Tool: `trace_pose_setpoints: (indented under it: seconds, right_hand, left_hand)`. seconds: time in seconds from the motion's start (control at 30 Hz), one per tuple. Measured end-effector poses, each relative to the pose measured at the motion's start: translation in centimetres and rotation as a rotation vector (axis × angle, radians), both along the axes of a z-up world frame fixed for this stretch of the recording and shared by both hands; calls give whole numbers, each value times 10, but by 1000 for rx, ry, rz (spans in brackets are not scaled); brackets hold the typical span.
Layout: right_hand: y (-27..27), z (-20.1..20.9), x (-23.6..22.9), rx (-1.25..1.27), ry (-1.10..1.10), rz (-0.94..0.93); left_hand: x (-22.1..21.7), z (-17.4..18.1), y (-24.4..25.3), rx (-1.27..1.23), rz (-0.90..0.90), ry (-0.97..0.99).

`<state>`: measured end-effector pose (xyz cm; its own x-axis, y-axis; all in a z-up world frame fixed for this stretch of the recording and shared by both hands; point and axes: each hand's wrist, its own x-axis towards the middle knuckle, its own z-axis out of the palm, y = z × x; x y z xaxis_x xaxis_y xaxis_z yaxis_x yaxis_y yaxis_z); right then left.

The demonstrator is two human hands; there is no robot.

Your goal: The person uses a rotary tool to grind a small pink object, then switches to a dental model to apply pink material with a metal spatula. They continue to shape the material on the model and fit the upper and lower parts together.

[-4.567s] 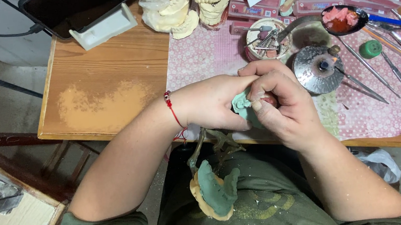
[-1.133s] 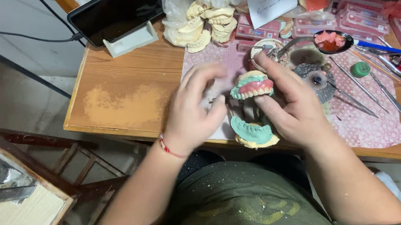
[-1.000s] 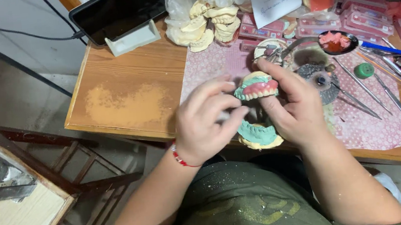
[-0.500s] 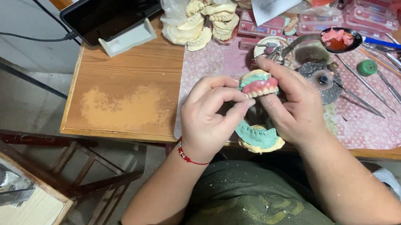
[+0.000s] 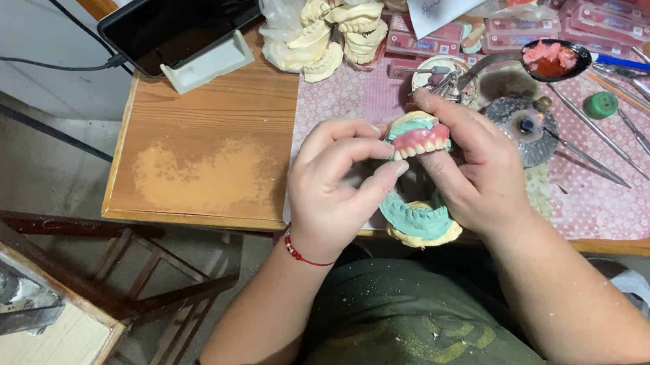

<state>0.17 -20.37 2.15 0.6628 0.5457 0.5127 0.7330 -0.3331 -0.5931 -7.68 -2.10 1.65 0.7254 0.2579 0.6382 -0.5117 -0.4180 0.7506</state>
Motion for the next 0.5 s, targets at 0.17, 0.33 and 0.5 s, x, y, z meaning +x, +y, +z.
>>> trace_pose_setpoints:
  seconds: [0.17,0.33,0.5]
  right_hand:
    - [1,1,0,14,12,4]
    - [0,2,0,12,12,10]
    - [-2,2,0,-25,-32,5]
  left_hand:
    - [-1,0,-7,233,164,-158]
    - [-1,0,-12,322,281,-200]
    - [-5,0,-7,43,91,-104]
